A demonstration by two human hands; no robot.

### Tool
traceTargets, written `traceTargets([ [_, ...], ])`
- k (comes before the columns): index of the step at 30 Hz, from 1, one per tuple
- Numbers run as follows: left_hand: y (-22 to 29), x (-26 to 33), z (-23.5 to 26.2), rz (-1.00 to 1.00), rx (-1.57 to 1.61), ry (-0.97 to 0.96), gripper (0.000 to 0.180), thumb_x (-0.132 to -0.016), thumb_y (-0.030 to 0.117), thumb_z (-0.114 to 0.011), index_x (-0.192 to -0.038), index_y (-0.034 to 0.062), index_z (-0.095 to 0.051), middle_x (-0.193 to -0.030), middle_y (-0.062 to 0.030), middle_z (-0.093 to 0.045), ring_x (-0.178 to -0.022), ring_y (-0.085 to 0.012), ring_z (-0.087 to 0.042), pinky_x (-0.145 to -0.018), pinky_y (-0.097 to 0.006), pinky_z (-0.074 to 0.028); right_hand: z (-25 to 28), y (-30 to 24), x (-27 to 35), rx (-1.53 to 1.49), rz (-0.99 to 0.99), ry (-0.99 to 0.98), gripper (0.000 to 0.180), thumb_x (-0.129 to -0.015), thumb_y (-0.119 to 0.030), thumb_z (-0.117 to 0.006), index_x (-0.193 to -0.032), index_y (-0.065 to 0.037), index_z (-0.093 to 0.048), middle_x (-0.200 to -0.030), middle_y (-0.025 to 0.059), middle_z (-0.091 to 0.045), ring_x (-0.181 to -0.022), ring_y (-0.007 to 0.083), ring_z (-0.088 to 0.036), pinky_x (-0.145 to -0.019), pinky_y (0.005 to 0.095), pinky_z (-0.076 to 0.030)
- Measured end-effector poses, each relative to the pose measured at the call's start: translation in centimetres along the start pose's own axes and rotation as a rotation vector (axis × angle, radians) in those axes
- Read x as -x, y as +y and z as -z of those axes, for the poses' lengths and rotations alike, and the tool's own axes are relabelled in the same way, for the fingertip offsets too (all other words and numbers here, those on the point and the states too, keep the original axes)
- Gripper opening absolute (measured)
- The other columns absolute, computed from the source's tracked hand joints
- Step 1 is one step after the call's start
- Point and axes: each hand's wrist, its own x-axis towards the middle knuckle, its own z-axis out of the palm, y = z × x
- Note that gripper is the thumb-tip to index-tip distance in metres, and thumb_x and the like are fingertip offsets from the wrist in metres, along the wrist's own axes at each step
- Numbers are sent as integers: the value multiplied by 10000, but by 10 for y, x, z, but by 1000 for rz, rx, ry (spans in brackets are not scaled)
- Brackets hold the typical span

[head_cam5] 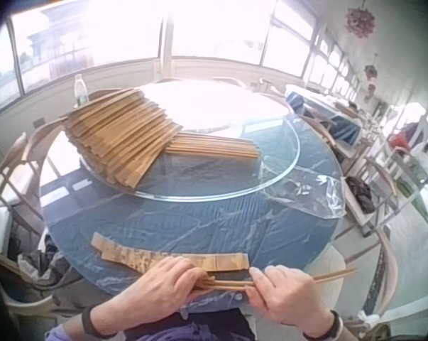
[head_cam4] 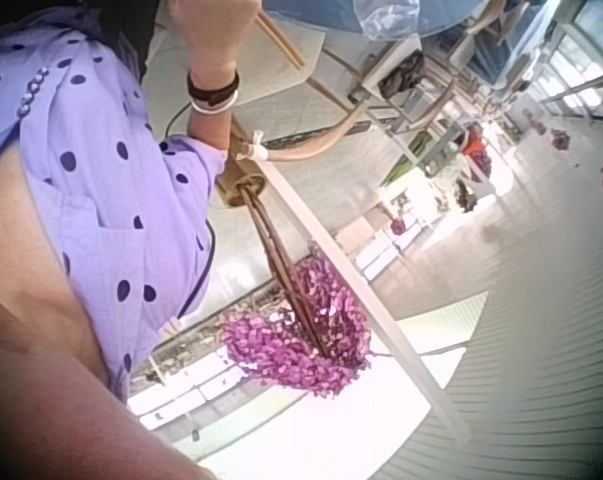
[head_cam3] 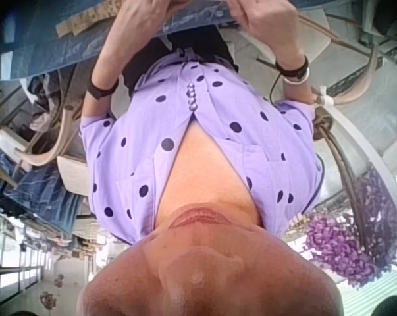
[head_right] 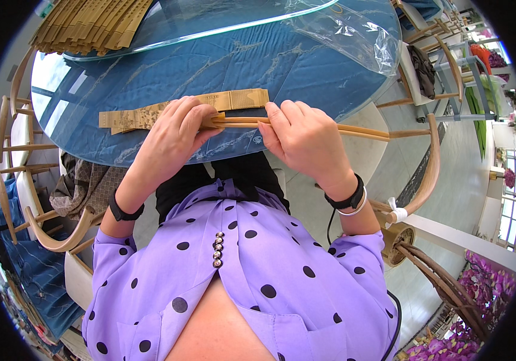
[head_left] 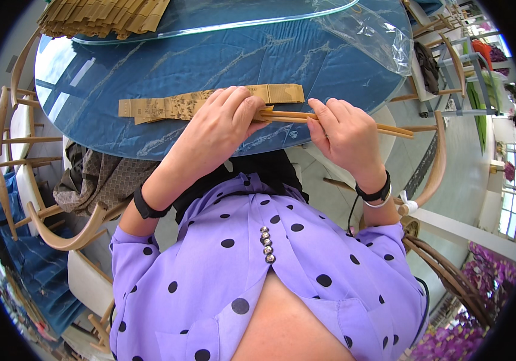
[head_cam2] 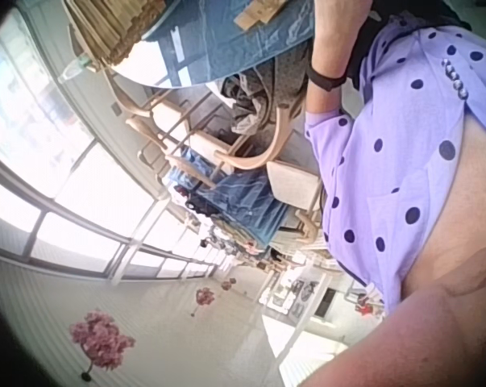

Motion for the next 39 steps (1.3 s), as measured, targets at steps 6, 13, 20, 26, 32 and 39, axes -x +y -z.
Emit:
traceTargets([
  [6, -6, -1, 2, 3, 29, -89, 396, -853, 207, -774, -1146, 41, -566, -1050, -122, -588, -964, -323, -602, -876, -436, -494, -9, -3, 1, -81, -17, 1, 360, -931, -351, -711, -982, 3, -678, -726, 56, -560, -630, 208, -592, -534, 321, -468],
  [13, 12, 8, 14, 106, -125, 415, 381, -901, 276, -746, -1163, 37, -604, -1096, -101, -587, -946, -259, -570, -803, -383, -484, -18, -15, 1, -166, -192, 43, 330, -917, -337, -734, -969, -14, -686, -707, 59, -577, -601, 226, -595, -513, 339, -470],
  [20, 25, 30, -10, 865, 982, 343, 254, -1051, 204, -613, -931, -12, -672, -698, 8, -592, -609, -21, -446, -555, -200, -352, -24, -40, -10, -239, -245, 128, 309, -916, -310, -745, -1002, -16, -707, -719, 61, -598, -583, 225, -601, -494, 331, -470],
  [26, 30, 29, -20, 778, 1049, 481, 219, -1047, 168, -621, -961, -25, -681, -764, 1, -638, -659, -13, -484, -566, -185, -356, -27, -61, -14, -219, -272, 133, 311, -934, -276, -732, -1081, -2, -711, -719, 69, -579, -579, 221, -592, -496, 332, -475],
  [32, 34, 26, -22, 804, 1129, 521, 283, -1079, 239, -562, -987, -8, -664, -722, -2, -610, -510, 9, -362, -449, -185, -262, -32, -67, -14, -238, -266, 148, 275, -948, -232, -717, -1130, -26, -706, -718, 68, -561, -574, 234, -573, -500, 353, -451],
  [39, 26, 25, -7, 833, 1195, 689, 323, -1073, 268, -578, -944, -8, -684, -680, -4, -599, -507, 1, -364, -448, -202, -258, -25, -51, -10, -412, -238, 75, 299, -925, -267, -741, -1105, -31, -708, -722, 69, -565, -572, 227, -569, -501, 347, -450],
])
